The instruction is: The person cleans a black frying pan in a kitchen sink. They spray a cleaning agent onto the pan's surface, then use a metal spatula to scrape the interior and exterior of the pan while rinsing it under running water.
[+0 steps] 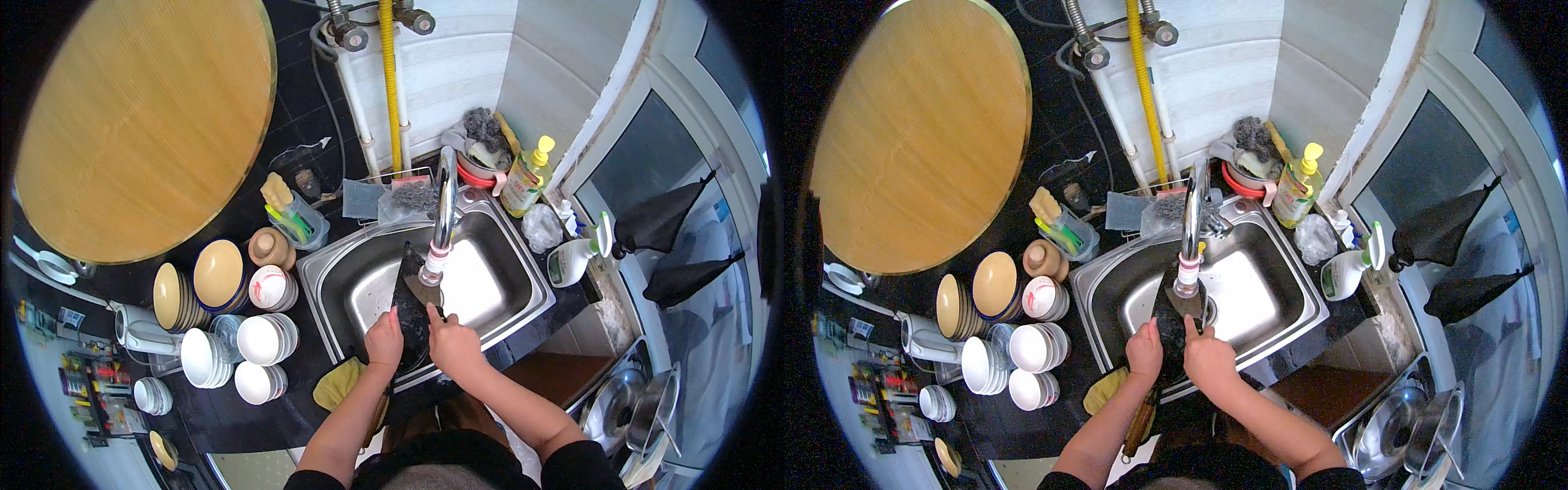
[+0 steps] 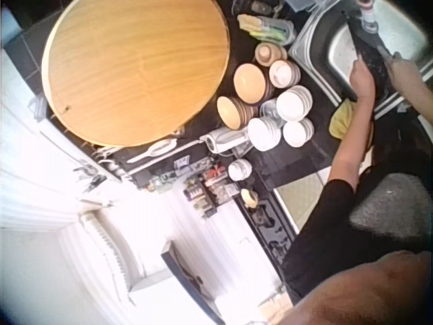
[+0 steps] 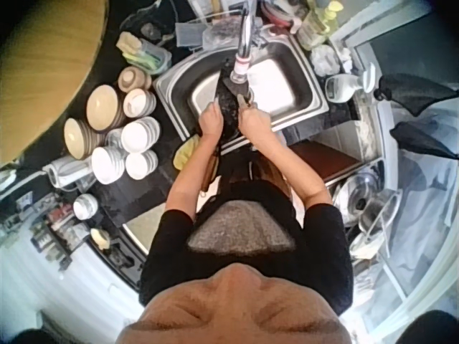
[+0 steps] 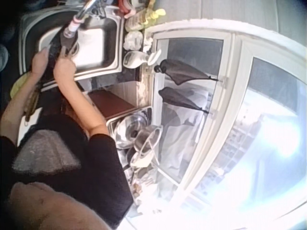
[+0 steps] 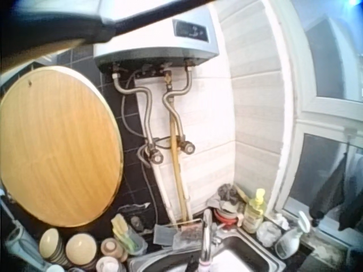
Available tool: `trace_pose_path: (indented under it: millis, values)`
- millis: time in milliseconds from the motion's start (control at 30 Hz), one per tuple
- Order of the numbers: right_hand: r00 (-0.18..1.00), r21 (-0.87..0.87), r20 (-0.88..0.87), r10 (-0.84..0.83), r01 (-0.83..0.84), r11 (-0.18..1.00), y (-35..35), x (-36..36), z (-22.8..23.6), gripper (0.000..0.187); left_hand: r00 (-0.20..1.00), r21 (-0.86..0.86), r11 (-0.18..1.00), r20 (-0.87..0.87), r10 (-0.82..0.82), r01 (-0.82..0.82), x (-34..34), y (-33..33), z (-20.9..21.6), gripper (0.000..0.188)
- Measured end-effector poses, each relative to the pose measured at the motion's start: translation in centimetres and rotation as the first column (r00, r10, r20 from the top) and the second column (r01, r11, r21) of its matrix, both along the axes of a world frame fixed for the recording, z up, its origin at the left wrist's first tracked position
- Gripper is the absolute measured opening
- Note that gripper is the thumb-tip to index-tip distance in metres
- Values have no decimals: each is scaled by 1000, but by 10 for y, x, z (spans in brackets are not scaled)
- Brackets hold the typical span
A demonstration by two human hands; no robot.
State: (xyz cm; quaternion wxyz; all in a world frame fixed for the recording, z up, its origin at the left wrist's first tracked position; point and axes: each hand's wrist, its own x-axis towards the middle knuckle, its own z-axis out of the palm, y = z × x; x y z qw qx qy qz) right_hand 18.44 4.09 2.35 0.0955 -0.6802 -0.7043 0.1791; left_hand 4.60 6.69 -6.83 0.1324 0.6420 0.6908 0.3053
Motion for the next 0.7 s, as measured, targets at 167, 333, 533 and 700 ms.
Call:
trace_pose_path:
  millis: [167,333,533,700]
  values:
    - [995,68,-54,-84,88,994,30,5,-27,40,1000,-57,998,24,-13,14,4,-1,7,40]
    - [994,61,-108,-12,19,998,2,2,1,39,1000,-11,1000,16,24,-23,-3,0,4,40]
    - [996,106,-80,28,-19,994,-4,-5,5,38,999,-81,997,53,12,-7,1,-1,8,40]
    - [996,136,-44,80,-73,988,29,-13,-8,36,987,-23,987,40,-158,159,13,-8,2,33]
